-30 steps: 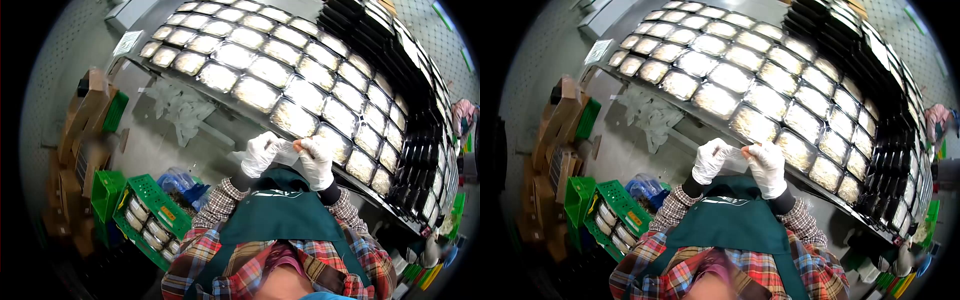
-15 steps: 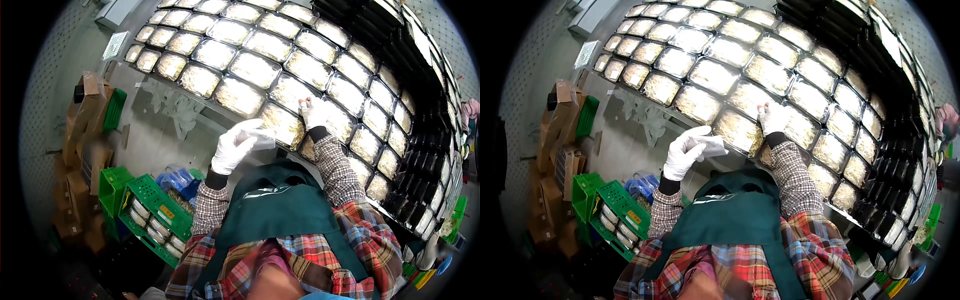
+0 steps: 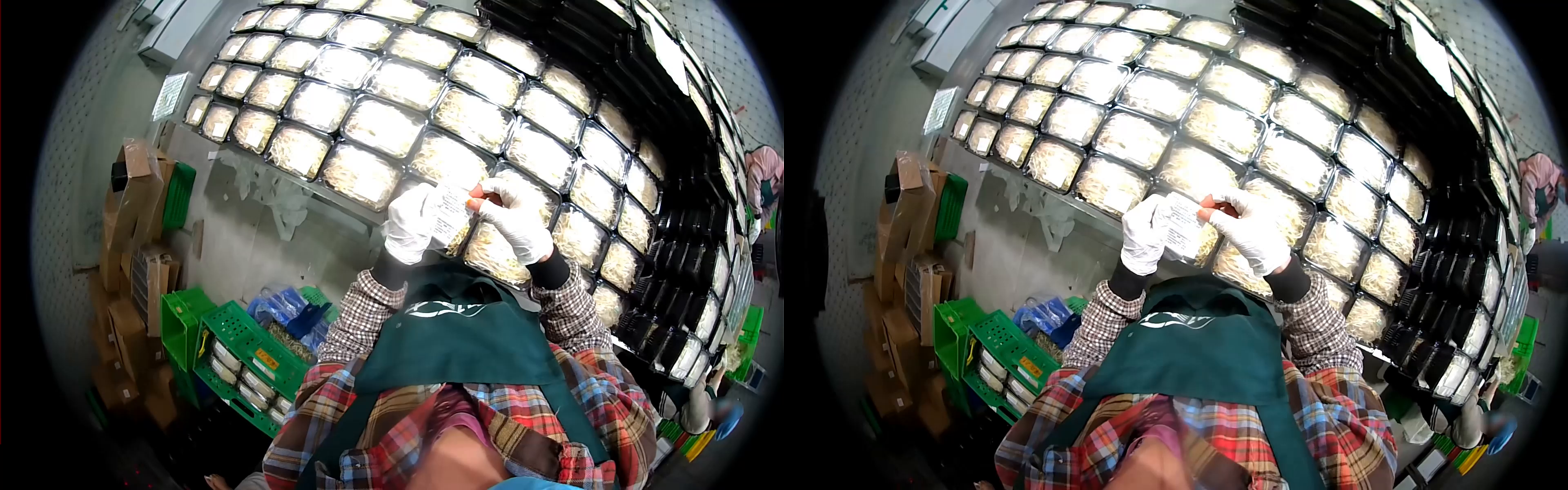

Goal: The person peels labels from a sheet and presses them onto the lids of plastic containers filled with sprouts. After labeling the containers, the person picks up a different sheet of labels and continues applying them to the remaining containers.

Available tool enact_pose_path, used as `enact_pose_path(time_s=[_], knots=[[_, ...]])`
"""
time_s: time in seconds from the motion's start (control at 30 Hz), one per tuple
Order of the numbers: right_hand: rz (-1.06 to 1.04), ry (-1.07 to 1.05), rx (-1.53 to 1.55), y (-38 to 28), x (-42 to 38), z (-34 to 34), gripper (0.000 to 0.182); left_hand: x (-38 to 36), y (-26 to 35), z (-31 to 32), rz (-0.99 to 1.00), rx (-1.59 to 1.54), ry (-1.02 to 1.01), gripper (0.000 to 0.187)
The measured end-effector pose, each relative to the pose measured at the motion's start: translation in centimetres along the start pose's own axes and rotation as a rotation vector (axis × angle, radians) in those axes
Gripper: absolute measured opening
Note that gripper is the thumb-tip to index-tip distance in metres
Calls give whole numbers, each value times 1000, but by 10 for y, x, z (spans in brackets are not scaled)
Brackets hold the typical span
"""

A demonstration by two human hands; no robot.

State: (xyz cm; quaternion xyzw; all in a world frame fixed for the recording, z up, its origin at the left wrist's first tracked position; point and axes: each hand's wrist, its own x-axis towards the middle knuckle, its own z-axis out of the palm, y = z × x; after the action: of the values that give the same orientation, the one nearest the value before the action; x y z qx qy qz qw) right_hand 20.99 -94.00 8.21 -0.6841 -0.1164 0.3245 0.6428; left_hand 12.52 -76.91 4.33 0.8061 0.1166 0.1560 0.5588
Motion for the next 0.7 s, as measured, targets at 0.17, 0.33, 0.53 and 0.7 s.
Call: enact_pose_path(time_s=[0.17, 0.33, 0.53, 0.7], knots=[[-246, -21, -294, 15, 29, -37, 5, 4, -2, 9, -24, 37, -231, 22], [-58, 221, -350, 46, 135, -109, 14, -1, -11, -30, -405, -77, -499, 20], [-109, 362, -1230, 94, 190, -82, 34, -2, 37, -58, -352, -514, -112, 19], [-383, 579, -1235, 127, 184, -104, 27, 23, 24, -53, 130, 75, -28, 22]])
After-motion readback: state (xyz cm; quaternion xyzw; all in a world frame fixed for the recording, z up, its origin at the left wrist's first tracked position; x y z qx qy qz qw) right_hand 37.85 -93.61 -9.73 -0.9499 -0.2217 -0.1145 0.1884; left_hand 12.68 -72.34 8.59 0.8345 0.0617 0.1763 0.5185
